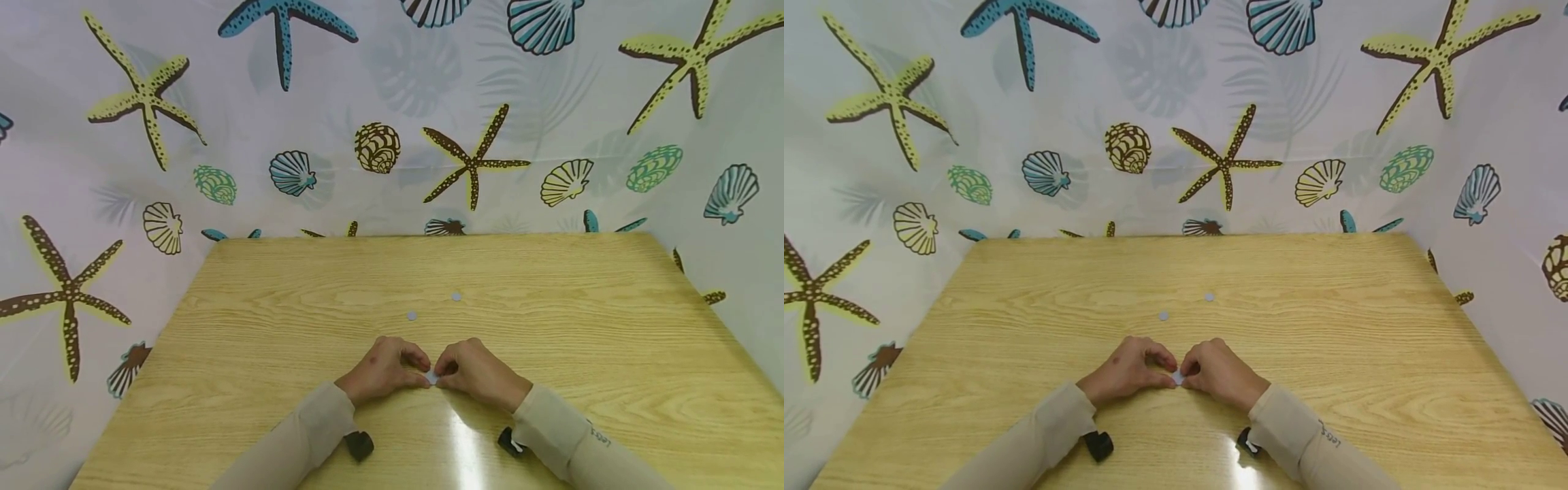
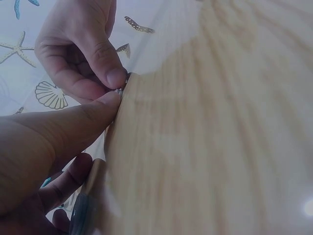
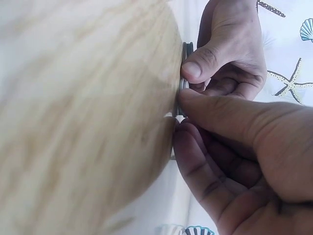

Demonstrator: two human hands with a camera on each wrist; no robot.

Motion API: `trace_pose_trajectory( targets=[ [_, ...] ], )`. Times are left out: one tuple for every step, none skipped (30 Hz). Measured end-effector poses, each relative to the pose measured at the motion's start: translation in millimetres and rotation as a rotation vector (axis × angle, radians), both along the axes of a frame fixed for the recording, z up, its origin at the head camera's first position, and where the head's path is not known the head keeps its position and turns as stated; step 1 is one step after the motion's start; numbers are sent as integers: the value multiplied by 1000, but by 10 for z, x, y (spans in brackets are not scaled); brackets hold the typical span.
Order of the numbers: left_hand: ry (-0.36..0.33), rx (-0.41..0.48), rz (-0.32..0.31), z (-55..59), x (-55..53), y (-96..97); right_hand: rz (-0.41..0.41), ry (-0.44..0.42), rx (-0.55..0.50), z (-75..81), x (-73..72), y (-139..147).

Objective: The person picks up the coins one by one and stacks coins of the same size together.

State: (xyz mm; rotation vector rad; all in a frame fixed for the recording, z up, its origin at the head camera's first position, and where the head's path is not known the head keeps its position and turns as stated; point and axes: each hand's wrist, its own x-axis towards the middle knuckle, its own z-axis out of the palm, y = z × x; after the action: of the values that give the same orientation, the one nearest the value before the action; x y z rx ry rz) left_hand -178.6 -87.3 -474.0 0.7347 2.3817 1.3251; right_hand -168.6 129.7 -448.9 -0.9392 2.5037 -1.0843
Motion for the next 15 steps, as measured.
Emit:
trace_pose_trajectory(
  targets=[
    [0,-1,1,0,0,-1,0,1,1,0,-1,-2],
    [-1,-2,2,0,0,-3,0,2,2,1,-2,-3],
    [-2,-4,3,-1,-1,-3,1,4,2,1,-2,-6],
    [-3,-5,4,0,-1,-4,2,4,3,2,-2,-8],
    [-3,-6,4,0,-2,-3,1,6,3,3,-2,-11],
    [-4,-7,5,0,-3,-2,0,5,2,5,-1,-13],
    [-5,-8,5,0,-3,-1,-2,4,2,6,0,-15],
    [-4,-10,6,0,-3,1,-3,5,4,6,0,-17],
    [-3,-12,7,0,-2,4,-3,6,6,6,1,-19],
    [-2,-14,9,1,-2,6,-4,6,6,4,1,-20],
    [0,-16,11,1,-2,8,-6,6,7,5,2,-22],
    [1,-18,12,1,-1,11,-7,5,8,4,3,-24],
    [2,-20,13,0,0,12,-8,4,9,3,3,-25],
    [2,-22,15,1,1,14,-9,3,10,1,1,-26],
    [2,-24,16,3,1,15,-11,1,10,2,0,-27]
  ],
)
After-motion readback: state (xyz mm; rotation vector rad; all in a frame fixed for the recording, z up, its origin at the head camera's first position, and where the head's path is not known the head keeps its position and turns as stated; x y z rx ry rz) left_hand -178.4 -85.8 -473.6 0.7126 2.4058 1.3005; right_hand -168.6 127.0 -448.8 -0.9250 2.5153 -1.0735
